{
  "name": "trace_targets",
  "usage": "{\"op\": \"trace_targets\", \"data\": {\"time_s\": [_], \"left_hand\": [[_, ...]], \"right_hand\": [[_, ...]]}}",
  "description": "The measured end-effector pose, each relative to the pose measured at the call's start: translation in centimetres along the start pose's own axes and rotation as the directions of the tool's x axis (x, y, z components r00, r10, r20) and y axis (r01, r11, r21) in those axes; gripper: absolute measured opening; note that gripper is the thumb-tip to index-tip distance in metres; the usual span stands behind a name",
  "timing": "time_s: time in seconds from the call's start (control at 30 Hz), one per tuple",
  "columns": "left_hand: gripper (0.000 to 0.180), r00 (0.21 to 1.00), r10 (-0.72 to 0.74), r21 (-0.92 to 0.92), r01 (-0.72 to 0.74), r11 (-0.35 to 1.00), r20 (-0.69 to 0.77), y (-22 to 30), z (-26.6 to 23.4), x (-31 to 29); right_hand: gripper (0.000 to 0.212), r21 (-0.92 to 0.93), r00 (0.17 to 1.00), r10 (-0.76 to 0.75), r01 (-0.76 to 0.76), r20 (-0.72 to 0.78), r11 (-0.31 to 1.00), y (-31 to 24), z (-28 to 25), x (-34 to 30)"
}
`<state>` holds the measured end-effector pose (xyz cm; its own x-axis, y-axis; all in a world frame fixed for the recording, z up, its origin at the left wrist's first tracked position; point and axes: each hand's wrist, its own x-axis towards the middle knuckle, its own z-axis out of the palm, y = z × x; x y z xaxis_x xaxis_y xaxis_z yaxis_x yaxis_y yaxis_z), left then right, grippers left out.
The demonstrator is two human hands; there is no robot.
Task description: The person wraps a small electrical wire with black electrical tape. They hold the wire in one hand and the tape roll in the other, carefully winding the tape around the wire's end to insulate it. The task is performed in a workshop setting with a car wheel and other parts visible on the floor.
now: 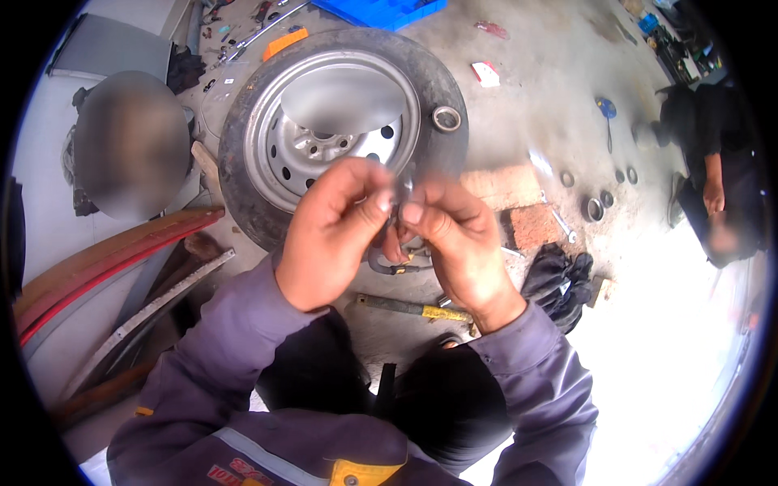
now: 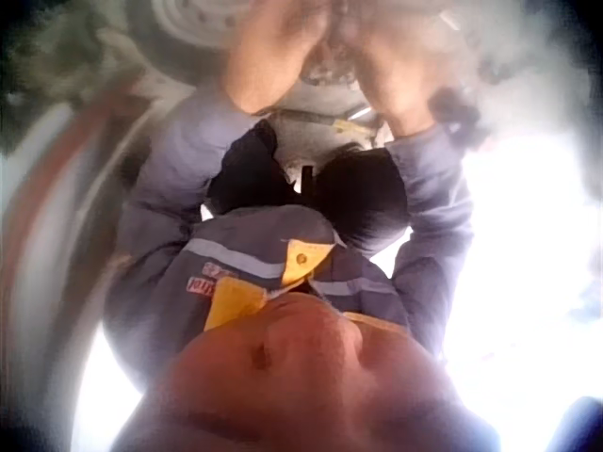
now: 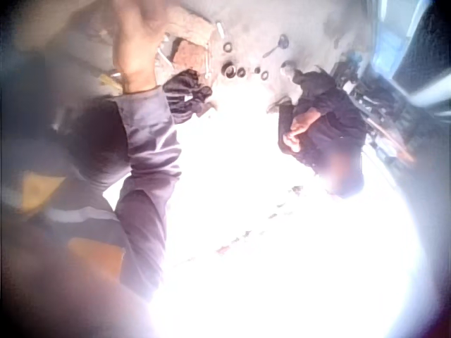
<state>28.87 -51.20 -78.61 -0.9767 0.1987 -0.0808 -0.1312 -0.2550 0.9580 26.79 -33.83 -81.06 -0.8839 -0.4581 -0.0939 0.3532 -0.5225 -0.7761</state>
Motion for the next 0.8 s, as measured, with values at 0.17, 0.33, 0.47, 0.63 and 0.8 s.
{"op": "trace_targets", "data": {"time_s": [0.17,0.33,0.47,0.63,0.8], "left_hand": [[0.024,0.987,0.151,0.138,-0.156,0.978,0.044,-0.7,0.0,-0.9],[0.033,0.990,0.143,0.316,-0.136,0.939,0.000,-0.9,0.1,-1.2],[0.027,0.993,0.117,0.088,-0.115,0.989,-0.021,-0.2,0.2,-1.2],[0.024,0.968,0.249,0.308,-0.224,0.924,-0.042,0.3,0.5,-1.2],[0.022,0.852,0.514,0.676,-0.439,0.591,0.104,0.1,0.0,-0.7]], "right_hand": [[0.016,0.085,0.999,-0.007,0.010,-0.036,0.996,0.2,-0.3,-0.2],[0.017,-0.009,0.998,-0.034,0.034,-0.055,0.999,0.1,-0.7,-0.1],[0.019,-0.013,0.995,-0.079,0.080,0.065,0.997,-0.3,-0.8,0.0],[0.019,-0.022,0.999,-0.030,0.031,0.042,0.999,-0.7,-0.9,-0.3],[0.021,-0.229,0.998,-0.036,0.022,-0.059,0.973,-1.1,-0.4,-0.5]]}}
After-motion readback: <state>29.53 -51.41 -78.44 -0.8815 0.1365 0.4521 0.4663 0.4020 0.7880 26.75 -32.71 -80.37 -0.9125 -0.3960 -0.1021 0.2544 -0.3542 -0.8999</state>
